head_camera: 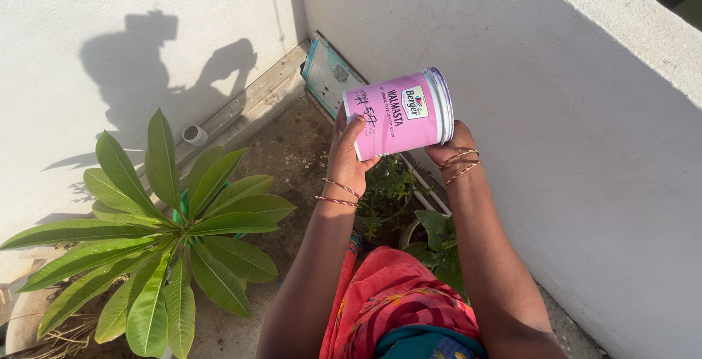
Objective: The person uses a plastic container to pour water into several potted plants located on a balcony. They refill the container from a larger bucket and pour the water into the soil of different pots.
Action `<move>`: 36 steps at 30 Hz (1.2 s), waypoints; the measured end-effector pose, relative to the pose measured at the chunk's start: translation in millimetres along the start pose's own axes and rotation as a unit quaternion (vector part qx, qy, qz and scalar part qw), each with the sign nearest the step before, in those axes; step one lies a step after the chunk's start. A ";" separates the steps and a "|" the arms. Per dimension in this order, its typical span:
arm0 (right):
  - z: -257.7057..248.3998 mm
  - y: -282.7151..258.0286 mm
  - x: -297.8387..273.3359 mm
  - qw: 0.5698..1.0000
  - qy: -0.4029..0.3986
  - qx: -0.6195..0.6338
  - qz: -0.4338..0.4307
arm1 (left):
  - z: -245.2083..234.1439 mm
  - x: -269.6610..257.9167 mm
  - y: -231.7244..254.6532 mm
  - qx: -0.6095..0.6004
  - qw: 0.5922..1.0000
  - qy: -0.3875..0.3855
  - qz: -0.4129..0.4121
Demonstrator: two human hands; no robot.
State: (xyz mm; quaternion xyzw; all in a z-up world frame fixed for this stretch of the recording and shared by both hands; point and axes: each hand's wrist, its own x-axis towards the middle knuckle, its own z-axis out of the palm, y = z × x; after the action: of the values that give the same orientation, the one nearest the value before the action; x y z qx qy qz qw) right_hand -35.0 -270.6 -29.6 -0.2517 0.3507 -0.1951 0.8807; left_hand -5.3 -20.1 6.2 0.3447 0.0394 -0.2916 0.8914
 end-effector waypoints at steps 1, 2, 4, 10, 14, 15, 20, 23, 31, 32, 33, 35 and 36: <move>-0.8 0.7 1.5 1.000 0.000 -0.001 0.000 | -0.9 -0.4 0.1 0.000 1.000 0.000 0.000; -2.3 1.4 3.8 1.000 -0.012 0.011 0.011 | -2.0 -1.0 -0.3 0.001 1.000 -0.001 0.001; -4.9 1.1 8.5 0.999 -0.024 0.021 0.023 | -4.1 -1.1 -0.5 0.001 1.000 -0.001 0.002; -0.7 2.5 9.2 0.993 -0.114 -0.029 0.005 | -9.0 -6.0 0.2 -0.022 0.999 0.014 -0.020; -2.1 5.4 7.3 0.998 -0.064 -0.005 0.027 | -8.0 -8.3 1.6 -0.019 1.000 0.014 -0.005; -2.5 6.3 6.4 0.999 -0.037 0.001 0.036 | -8.2 -8.8 2.0 -0.013 1.000 0.012 -0.003; -0.2 13.7 2.2 0.999 -0.044 0.007 0.030 | -8.6 -8.6 -1.2 -0.028 0.999 0.031 0.012; 1.4 14.9 -0.2 0.999 -0.041 0.014 0.021 | -9.4 -7.3 -3.2 -0.029 0.999 0.038 0.011; 6.2 16.1 -3.6 0.999 -0.039 0.027 0.019 | -6.6 -12.5 4.4 -0.020 0.999 0.035 0.021; 6.2 16.0 -3.6 0.998 -0.048 0.022 0.021 | -6.2 -12.4 5.4 -0.024 0.999 0.035 0.017; 5.8 16.2 -3.2 0.998 -0.056 0.017 0.023 | -6.2 -12.3 5.9 -0.027 0.999 0.035 0.013; 4.6 17.0 -1.3 0.998 -0.054 0.011 0.022 | -6.9 -11.4 6.0 -0.026 0.999 0.031 0.015; 2.8 17.3 -0.3 0.998 -0.051 0.005 0.021 | -7.4 -11.1 5.1 -0.024 0.999 0.028 0.017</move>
State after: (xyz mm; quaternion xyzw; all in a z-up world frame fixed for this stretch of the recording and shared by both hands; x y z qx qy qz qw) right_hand -30.3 -255.8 -37.7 -0.2491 0.3097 -0.1650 0.9027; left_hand -10.7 -7.0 6.6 0.3315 0.0654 -0.2660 0.9028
